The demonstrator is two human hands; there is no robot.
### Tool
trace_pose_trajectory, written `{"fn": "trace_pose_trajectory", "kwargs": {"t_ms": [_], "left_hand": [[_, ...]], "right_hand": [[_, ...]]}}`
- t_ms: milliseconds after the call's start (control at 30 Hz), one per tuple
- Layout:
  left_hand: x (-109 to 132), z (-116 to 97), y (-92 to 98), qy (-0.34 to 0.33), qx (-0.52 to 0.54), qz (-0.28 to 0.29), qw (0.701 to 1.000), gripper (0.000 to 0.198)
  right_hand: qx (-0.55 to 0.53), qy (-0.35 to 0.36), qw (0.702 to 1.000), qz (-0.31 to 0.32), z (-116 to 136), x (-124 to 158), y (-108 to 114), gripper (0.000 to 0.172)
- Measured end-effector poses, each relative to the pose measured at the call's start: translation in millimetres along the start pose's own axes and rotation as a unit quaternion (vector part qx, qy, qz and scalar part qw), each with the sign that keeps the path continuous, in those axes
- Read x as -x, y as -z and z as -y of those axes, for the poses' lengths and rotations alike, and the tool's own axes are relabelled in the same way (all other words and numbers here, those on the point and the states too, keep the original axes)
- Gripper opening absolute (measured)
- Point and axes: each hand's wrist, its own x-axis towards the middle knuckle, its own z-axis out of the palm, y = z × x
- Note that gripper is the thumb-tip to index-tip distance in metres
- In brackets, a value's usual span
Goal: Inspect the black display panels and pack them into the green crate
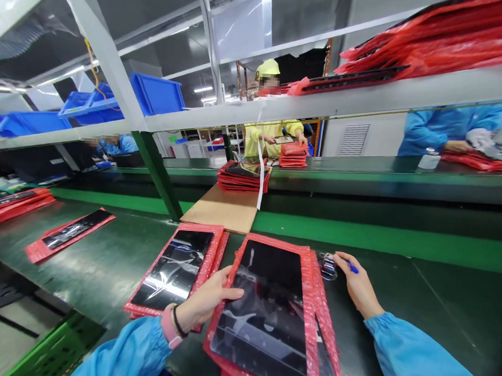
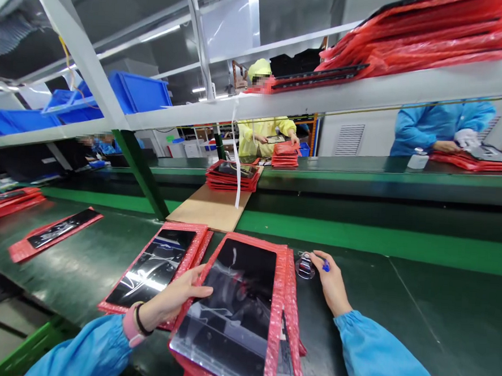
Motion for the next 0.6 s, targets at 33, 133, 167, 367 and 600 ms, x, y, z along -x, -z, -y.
{"fn": "trace_pose_trajectory", "kwargs": {"t_ms": [33, 133, 167, 367, 600], "left_hand": [[2, -3, 5.7, 0.000, 0.002, -0.005, 1.000, 0.052], [9, -10, 34.4, -0.017, 0.000, -0.039, 0.999, 0.050], [12, -13, 47.9, -0.021, 0.000, -0.054, 0.998, 0.050], [35, -23, 148.1, -0.026, -0.003, -0.165, 0.986, 0.053], [63, -16, 217.6, -0.015, -0.024, -0.245, 0.969, 0.051]], "right_hand": [[0.000, 0.003, 1.000, 0.000, -1, 0, 1, 0.023], [0.000, 0.013, 1.000, 0.003, -4, -2, 4, 0.022], [0.001, 0.016, 1.000, 0.004, -5, -3, 5, 0.021], [-0.002, 0.028, 1.000, -0.001, -7, -4, 4, 0.017], [-0.025, 0.070, 0.997, -0.035, 0, 0, -1, 0.027]]}}
